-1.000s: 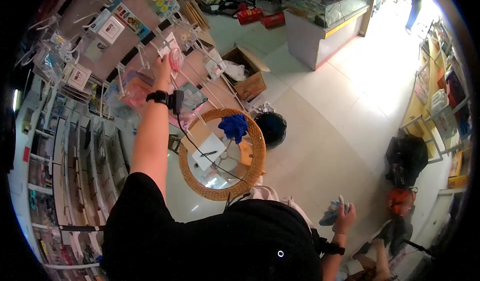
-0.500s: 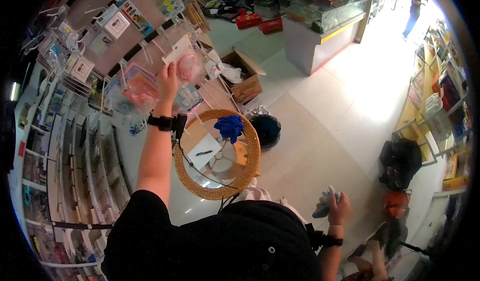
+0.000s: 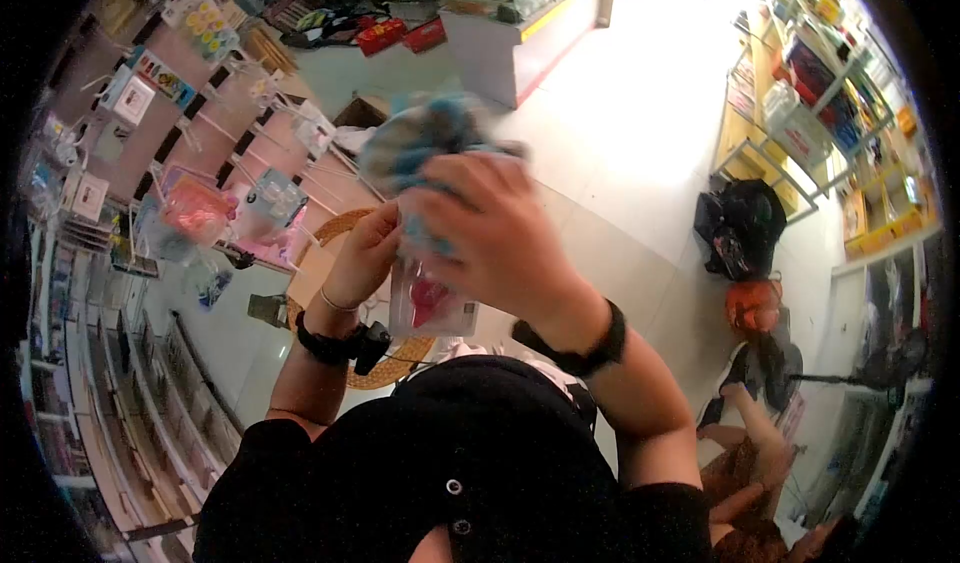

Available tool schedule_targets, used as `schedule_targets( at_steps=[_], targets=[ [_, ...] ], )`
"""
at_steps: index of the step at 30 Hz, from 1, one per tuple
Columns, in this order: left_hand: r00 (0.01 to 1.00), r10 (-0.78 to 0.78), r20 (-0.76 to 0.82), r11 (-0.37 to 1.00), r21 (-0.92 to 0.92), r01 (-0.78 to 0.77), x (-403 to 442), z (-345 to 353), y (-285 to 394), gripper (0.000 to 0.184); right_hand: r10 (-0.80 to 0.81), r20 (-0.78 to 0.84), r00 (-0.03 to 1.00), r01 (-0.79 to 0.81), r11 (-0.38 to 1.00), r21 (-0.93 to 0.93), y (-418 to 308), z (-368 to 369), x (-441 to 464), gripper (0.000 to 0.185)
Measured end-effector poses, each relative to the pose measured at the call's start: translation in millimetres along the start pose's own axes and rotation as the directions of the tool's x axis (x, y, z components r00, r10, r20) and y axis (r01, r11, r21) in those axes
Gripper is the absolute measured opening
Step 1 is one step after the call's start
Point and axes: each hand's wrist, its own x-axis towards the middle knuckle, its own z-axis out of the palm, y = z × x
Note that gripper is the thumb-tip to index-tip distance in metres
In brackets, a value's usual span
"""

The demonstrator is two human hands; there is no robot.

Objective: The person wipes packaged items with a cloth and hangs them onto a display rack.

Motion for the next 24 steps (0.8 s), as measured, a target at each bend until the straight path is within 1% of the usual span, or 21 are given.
schedule_targets(
  at_steps=[1, 3, 4, 5, 7, 8, 9, 11, 12, 13, 14, 15, 16, 17, 18, 19, 20, 21, 22, 23, 24],
  targets=[
    [1.0, -0.003, 0.014, 1.0, -0.005, 0.003, -2.5, 6.8, -0.8, 0.023, -0.049, 0.068, 0.996, 0.048, 0.999, 0.021, 1.9, 15.6, -1.6, 0.031],
    [0.979, 0.154, -0.136, 0.983, 0.124, -0.138, -8.1, 17.4, 1.7, 0.025, -0.075, 0.093, 0.993, 0.072, 0.997, 0.037, 12.8, 24.2, -7.7, 0.031],
    [0.987, 0.033, -0.156, 0.994, -0.095, -0.048, -11.3, 19.9, 8.6, 0.028, -0.116, 0.118, 0.986, 0.109, 0.992, 0.066, 16.3, 25.9, -7.9, 0.031],
    [0.987, 0.04, -0.157, 0.994, -0.089, -0.055, -13.7, 20.5, 9.2, 0.028, -0.123, 0.114, 0.986, 0.116, 0.991, 0.064, 18.1, 23.6, -9.0, 0.031],
    [0.989, -0.056, -0.136, 0.991, -0.129, 0.038, -23.2, 19.8, 5.3, 0.027, -0.151, 0.165, 0.975, 0.137, 0.986, 0.095, 20.8, 16.0, -21.2, 0.026],
    [0.989, -0.072, -0.125, 0.997, -0.05, 0.066, -24.9, 12.5, -8.6, 0.023, -0.153, 0.166, 0.974, 0.137, 0.985, 0.105, 23.5, 13.3, -26.7, 0.026],
    [0.988, -0.075, -0.131, 0.996, -0.047, 0.07, -26.1, 9.7, -7.8, 0.023, -0.134, 0.221, 0.966, 0.125, 0.991, 0.054, 27.4, 9.7, -32.1, 0.024],
    [0.97, -0.162, -0.183, 0.966, -0.229, 0.118, -24.6, 5.3, -5.4, 0.022, -0.116, 0.27, 0.956, 0.122, 0.993, -0.004, 38.3, 2.2, -44.1, 0.021],
    [0.968, -0.163, -0.19, 0.951, -0.292, 0.103, -26.0, 3.4, 7.3, 0.024, -0.013, 0.439, 0.898, 0.046, 0.997, -0.064, 43.1, 0.2, -54.2, 0.019],
    [0.963, -0.158, -0.218, 0.875, -0.482, 0.034, -23.9, 8.0, 22.3, 0.025, 0.095, 0.586, 0.805, -0.019, 0.991, -0.135, 47.7, -1.9, -62.8, 0.017],
    [0.959, -0.109, -0.261, 0.912, -0.411, -0.008, -22.7, 3.1, 24.8, 0.026, 0.091, 0.583, 0.808, -0.017, 0.991, -0.132, 52.9, -5.5, -70.3, 0.017],
    [0.953, -0.055, -0.298, 0.941, -0.334, -0.051, -20.9, -1.7, 27.5, 0.026, 0.164, 0.57, 0.805, -0.101, 0.985, -0.141, 58.8, -9.6, -76.9, 0.017],
    [0.952, -0.046, -0.302, 0.943, -0.329, -0.058, -18.1, -3.0, 29.1, 0.026, 0.233, 0.557, 0.797, -0.179, 0.972, -0.151, 63.4, -11.9, -77.5, 0.018],
    [0.955, -0.048, -0.294, 0.954, -0.296, -0.043, -15.9, -2.5, 29.5, 0.026, 0.225, 0.557, 0.8, -0.17, 0.974, -0.15, 65.7, -15.2, -72.3, 0.018],
    [0.957, -0.055, -0.285, 0.964, -0.264, -0.023, -14.6, -0.6, 29.3, 0.027, 0.26, 0.346, 0.902, -0.272, 0.962, -0.015, 66.1, -22.8, -64.4, 0.015],
    [0.957, -0.056, -0.285, 0.964, -0.264, -0.023, -13.4, 2.4, 28.0, 0.027, 0.323, 0.119, 0.939, -0.338, 0.931, 0.141, 64.5, -33.1, -55.9, 0.012],
    [0.956, -0.063, -0.285, 0.956, -0.292, -0.024, -12.4, 7.1, 25.6, 0.027, 0.283, -0.033, 0.958, -0.271, 0.941, 0.205, 52.5, -44.9, -39.2, 0.009],
    [0.957, -0.07, -0.283, 0.947, -0.32, -0.025, -10.8, 12.6, 23.9, 0.027, 0.3, -0.09, 0.95, -0.262, 0.919, 0.295, 44.0, -50.3, -28.1, 0.011],
    [0.959, -0.072, -0.275, 0.947, -0.32, -0.02, -8.7, 19.1, 23.1, 0.027, 0.272, -0.099, 0.957, -0.225, 0.915, 0.336, 36.3, -48.9, -18.3, 0.013],
    [0.943, -0.085, -0.322, 0.929, -0.367, -0.042, -6.6, 25.4, 22.4, 0.027, 0.242, -0.11, 0.964, -0.186, 0.908, 0.376, 28.8, -43.9, -10.2, 0.016],
    [0.925, -0.098, -0.368, 0.909, -0.411, -0.067, -4.9, 30.3, 22.3, 0.027, 0.224, -0.072, 0.972, -0.186, 0.918, 0.35, 25.0, -31.1, -8.3, 0.019]
  ],
)
